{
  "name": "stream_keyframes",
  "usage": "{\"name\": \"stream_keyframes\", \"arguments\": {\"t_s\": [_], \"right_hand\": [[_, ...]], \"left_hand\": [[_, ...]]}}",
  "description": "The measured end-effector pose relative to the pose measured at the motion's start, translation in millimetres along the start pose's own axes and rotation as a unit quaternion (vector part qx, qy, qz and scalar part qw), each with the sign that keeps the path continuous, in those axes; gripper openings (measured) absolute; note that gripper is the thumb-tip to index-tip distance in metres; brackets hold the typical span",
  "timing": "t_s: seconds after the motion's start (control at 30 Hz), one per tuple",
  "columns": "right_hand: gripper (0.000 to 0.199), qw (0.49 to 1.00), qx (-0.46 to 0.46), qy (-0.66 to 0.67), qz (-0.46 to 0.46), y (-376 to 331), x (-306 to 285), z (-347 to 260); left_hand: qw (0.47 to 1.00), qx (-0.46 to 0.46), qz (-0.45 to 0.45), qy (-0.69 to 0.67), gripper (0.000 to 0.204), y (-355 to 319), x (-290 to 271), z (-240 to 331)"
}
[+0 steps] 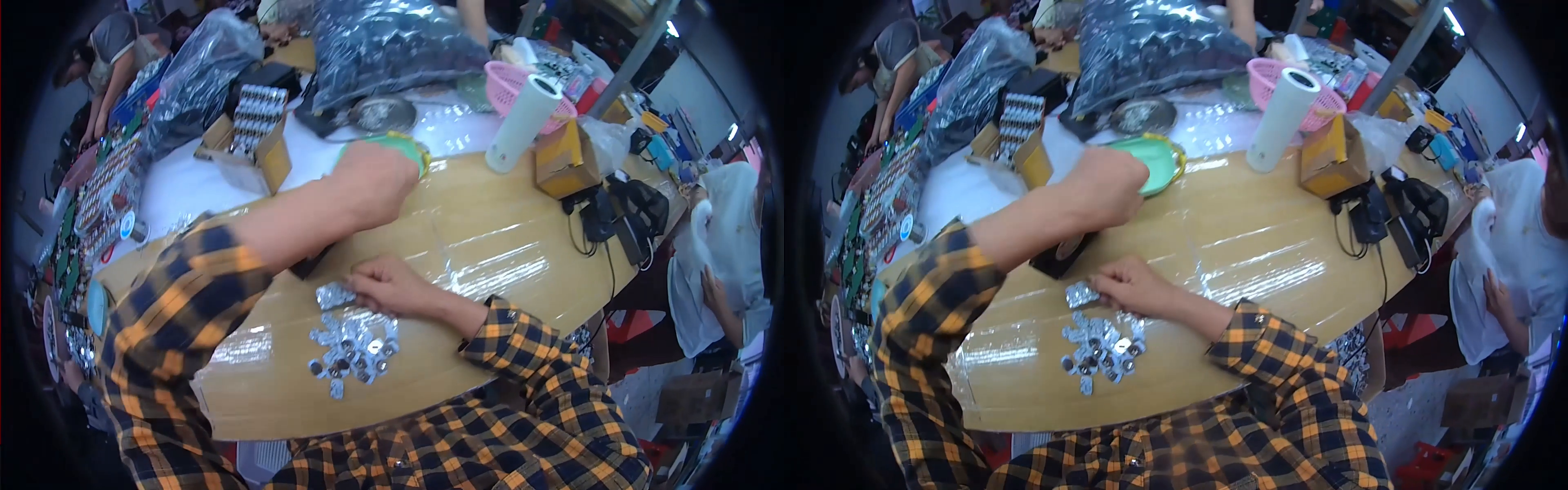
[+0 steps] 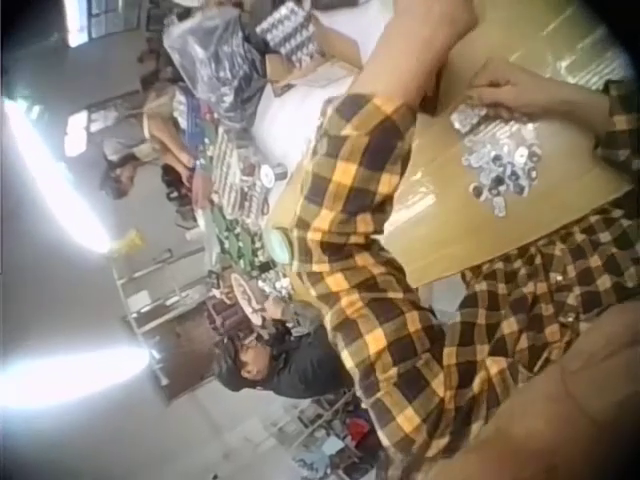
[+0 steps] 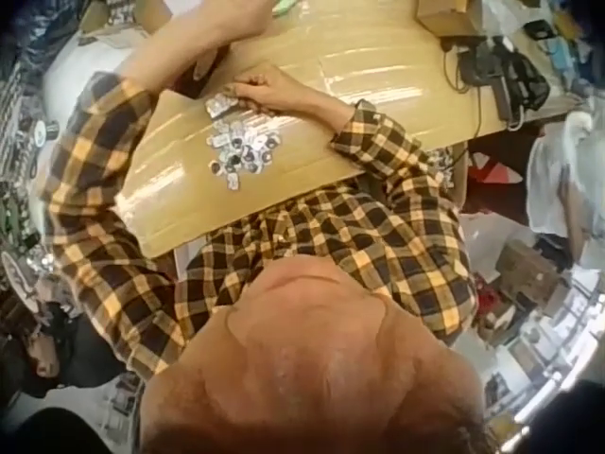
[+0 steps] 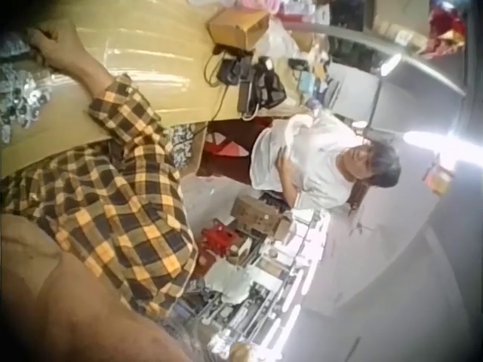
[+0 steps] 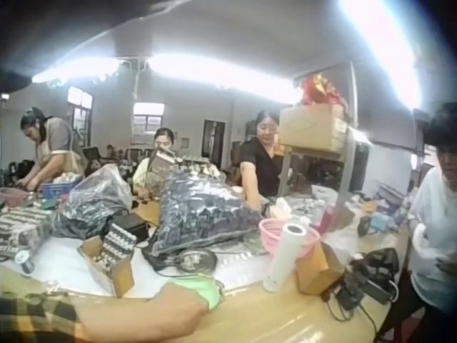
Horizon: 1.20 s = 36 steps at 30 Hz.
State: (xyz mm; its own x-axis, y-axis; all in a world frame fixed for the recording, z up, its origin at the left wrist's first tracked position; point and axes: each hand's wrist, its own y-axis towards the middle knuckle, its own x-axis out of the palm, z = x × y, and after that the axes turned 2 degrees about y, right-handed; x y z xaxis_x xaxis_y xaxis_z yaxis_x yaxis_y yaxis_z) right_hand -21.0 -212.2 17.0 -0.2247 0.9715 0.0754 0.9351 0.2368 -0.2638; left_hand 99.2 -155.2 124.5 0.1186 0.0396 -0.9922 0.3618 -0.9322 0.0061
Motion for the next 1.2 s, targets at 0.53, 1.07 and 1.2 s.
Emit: {"name": "stream_keyframes", "arguments": {"t_s": [0.53, 1.07, 1.2], "right_hand": [[0.037, 0.995, -0.091, 0.014, -0.037, 3.2, -12.5, 13.4], [0.039, 0.995, -0.087, 0.019, -0.036, 2.7, -6.7, 8.0], [0.038, 0.993, -0.109, 0.017, -0.029, 6.1, -7.6, 16.6]], "left_hand": [[0.992, 0.035, -0.039, -0.119, 0.023, 73.9, 66.0, -72.9], [0.972, 0.034, -0.193, -0.13, 0.014, 100.5, 88.7, -108.3], [0.894, -0.08, -0.24, -0.37, 0.016, 101.2, 81.1, -105.8]]}}
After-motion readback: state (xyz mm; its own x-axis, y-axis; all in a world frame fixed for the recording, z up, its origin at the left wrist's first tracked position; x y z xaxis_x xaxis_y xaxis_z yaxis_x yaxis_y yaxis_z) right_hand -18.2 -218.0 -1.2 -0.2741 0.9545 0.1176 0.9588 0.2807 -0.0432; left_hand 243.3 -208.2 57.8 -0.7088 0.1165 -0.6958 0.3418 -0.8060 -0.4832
